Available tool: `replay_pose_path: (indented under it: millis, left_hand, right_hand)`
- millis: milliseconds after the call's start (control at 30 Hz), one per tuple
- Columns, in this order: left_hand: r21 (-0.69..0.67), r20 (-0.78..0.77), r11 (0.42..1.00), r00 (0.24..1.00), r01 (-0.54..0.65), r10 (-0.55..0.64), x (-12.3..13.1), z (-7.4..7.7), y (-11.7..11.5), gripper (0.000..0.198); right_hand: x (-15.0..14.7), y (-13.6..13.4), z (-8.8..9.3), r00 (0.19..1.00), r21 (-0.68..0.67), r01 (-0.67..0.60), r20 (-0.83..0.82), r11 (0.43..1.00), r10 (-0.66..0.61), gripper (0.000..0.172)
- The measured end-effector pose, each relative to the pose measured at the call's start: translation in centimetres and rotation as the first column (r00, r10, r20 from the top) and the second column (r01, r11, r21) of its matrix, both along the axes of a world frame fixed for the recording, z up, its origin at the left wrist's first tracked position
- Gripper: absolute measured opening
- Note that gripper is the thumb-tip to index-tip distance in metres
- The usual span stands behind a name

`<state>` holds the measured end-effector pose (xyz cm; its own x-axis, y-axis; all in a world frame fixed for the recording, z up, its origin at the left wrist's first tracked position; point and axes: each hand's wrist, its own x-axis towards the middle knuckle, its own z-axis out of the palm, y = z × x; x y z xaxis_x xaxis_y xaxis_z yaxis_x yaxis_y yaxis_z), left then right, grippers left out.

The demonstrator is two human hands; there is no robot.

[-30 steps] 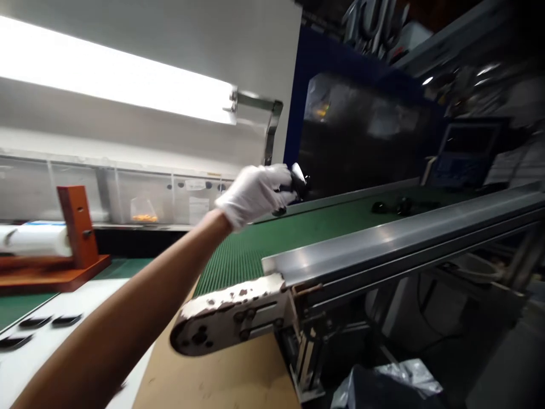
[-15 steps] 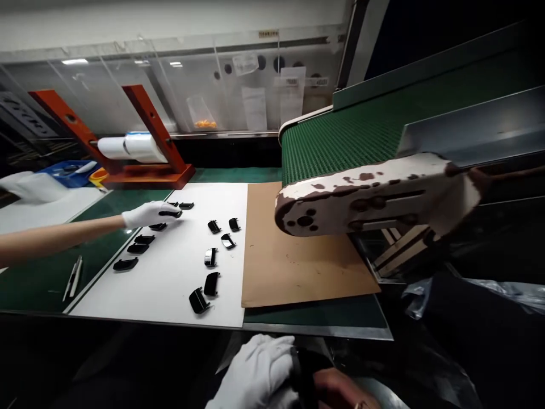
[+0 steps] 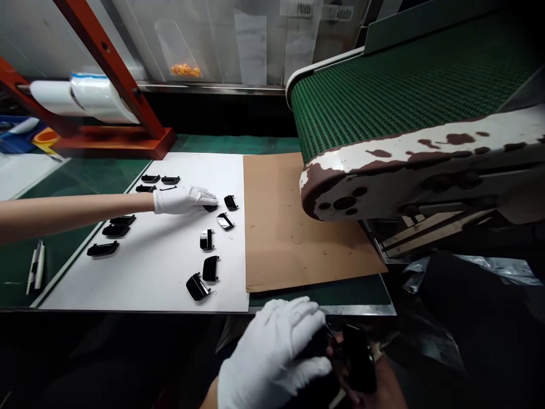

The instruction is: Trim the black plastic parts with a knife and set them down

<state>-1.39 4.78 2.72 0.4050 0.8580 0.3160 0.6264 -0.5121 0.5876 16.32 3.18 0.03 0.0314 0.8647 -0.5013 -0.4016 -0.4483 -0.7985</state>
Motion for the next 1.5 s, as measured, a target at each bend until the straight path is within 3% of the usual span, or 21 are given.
replay_pose_path:
  millis: [100,200,300,400,533,700,967,1233,1500]
  left_hand:
    - [-0.247,0.157,0.968,0.984,-0.044,0.084,-1.6,-0.1,-0.2,0.077]
    - [-0.479,0.234,0.878,0.961,-0.020,0.150,-1.8,-0.5,-0.5,0.099]
    - [-0.556,0.342,0.831,0.919,0.028,0.198,-1.0,-0.7,-0.6,0.108]
    - [-0.575,0.401,0.818,0.883,0.036,0.243,-0.2,-0.8,-0.5,0.111]
    - [-0.594,0.356,0.805,0.891,-0.017,0.281,0.0,-0.7,-0.5,0.112]
    - [-0.569,0.341,0.822,0.904,-0.021,0.259,-0.4,-1.0,-0.4,0.103]
    - [-0.603,0.352,0.797,0.889,-0.024,0.294,-0.2,-0.9,-0.3,0.096]
    - [-0.626,0.364,0.779,0.874,-0.025,0.321,-0.2,-0.8,-0.4,0.091]
    - [-0.529,0.373,0.842,0.863,-0.104,0.341,-0.1,-0.5,-1.0,0.100]
  right_hand:
    - [0.0,0.3,-0.1,0.992,-0.043,0.064,-0.108,0.997,-0.068,0.032]
    - [0.5,0.8,-0.6,0.980,-0.076,0.047,-0.192,0.996,-0.060,0.030]
    - [1.2,1.1,-1.5,0.969,-0.060,-0.025,-0.249,0.998,0.009,0.027]
    - [1.6,1.1,-2.1,0.961,-0.025,-0.060,-0.272,0.998,0.051,0.027]
    - [1.6,0.9,-2.0,0.954,0.012,-0.098,-0.282,0.995,0.098,0.029]
    - [1.7,0.7,-1.6,0.955,-0.002,-0.087,-0.284,0.996,0.083,0.031]
    - [1.4,0.7,-1.4,0.971,-0.031,-0.075,-0.228,0.997,0.066,0.025]
    - [1.2,0.6,-0.8,0.980,-0.037,-0.049,-0.196,0.998,0.041,0.035]
    - [1.0,0.6,-1.0,0.966,-0.049,-0.104,-0.245,0.993,0.089,0.031]
